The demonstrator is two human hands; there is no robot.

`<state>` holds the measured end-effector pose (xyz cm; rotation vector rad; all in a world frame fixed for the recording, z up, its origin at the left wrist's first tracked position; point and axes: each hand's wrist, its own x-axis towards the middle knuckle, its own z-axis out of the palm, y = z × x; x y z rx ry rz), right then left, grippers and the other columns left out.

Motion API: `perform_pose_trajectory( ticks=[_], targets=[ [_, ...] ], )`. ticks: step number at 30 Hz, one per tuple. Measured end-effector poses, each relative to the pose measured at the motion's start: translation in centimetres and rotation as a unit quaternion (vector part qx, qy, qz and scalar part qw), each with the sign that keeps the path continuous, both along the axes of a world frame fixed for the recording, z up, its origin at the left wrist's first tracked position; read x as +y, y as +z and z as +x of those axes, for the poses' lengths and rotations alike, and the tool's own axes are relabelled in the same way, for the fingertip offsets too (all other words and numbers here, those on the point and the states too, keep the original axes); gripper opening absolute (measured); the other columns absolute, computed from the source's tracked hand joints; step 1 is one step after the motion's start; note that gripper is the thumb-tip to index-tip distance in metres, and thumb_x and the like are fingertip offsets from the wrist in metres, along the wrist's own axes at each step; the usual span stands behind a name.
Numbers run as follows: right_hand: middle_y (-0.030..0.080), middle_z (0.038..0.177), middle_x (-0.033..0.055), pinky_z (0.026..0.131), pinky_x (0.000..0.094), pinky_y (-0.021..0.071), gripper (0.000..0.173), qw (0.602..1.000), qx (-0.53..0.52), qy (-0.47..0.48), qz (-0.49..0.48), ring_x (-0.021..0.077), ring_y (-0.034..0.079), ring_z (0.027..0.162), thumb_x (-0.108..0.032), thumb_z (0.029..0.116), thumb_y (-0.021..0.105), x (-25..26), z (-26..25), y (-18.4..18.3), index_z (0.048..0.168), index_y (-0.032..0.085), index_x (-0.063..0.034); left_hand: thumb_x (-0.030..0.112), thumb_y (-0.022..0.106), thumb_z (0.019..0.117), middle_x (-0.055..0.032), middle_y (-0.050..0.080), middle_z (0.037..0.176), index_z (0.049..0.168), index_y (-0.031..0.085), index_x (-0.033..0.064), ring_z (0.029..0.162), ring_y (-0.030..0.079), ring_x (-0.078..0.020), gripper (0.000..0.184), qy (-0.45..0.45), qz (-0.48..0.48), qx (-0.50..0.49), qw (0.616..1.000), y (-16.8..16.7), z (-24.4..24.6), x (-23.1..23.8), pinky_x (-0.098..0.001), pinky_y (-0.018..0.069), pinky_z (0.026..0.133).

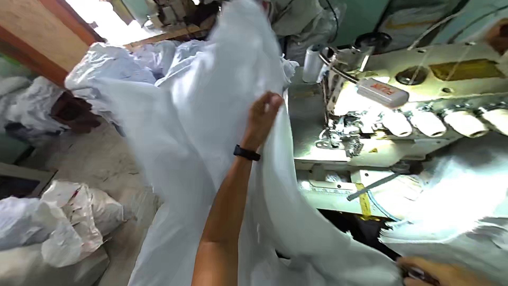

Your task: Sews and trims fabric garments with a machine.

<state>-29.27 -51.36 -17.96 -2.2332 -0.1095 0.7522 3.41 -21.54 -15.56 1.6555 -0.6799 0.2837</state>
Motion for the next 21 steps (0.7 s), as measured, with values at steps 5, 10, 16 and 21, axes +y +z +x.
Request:
perform_pose_trajectory(
  ticks=[5, 10, 16, 21],
  targets=[
    [0.072, 0.081, 0.0117, 0.058, 0.0296, 0.0546, 0.03, 0.951, -0.291, -0.098, 0.043, 0.0128, 0.064, 0.063, -0.024, 0.0991, 0.058, 1.0, 4.8, -0.6, 0.1, 0.075, 0.0014, 0.006, 0.062, 0.0948, -0.0109, 0.07, 0.093, 0.093, 0.072, -0.0027, 0.101, 0.063, -0.018, 0.014, -0.094, 0.168, -0.013, 0.981, -1.5, -2.7, -2.9, -0.0417, 0.0444, 0.1],
    [0.069, 0.102, 0.0025, 0.055, 0.0125, 0.0493, 0.039, 0.89, -0.357, -0.209, 0.193, -0.0054, 0.056, 0.064, -0.02, 0.0927, 0.068, 7.7, 14.3, 2.4, 0.126, 0.067, -0.0004, 0.005, 0.063, 0.0956, -0.005, 0.071, 0.097, 0.091, 0.075, 0.0059, 0.111, 0.062, -0.0181, 0.012, -0.108, 0.165, -0.105, 0.975, 1.1, -5.1, -2.4, -0.0557, 0.0305, 0.112],
    [0.047, 0.06, -0.005, 0.047, 0.0151, 0.0314, 0.018, 0.848, -0.42, -0.278, 0.168, -0.0014, 0.039, 0.05, -0.011, 0.0885, 0.071, 10.1, 18.1, 2.1, 0.074, 0.06, -0.009, 0.016, 0.064, 0.0976, -0.0119, 0.065, 0.109, 0.096, 0.064, 0.0042, 0.117, 0.06, -0.0206, 0.012, 0.017, 0.12, -0.234, 0.965, 0.1, -10.1, -3.5, -0.0427, 0.0398, 0.113],
    [0.059, 0.08, -0.0061, 0.05, 0.0122, 0.0406, 0.018, 0.821, -0.376, -0.378, 0.205, -0.0042, 0.047, 0.057, -0.011, 0.0858, 0.075, 8.9, 15.6, -1.7, 0.098, 0.061, -0.0086, 0.021, 0.056, 0.0999, -0.0125, 0.074, 0.117, 0.114, 0.077, 0.0068, 0.103, 0.07, -0.0254, 0.029, 0.033, 0.332, -0.278, 0.901, -4.0, -10.9, -3.7, -0.0382, 0.0531, 0.085]
  ],
)
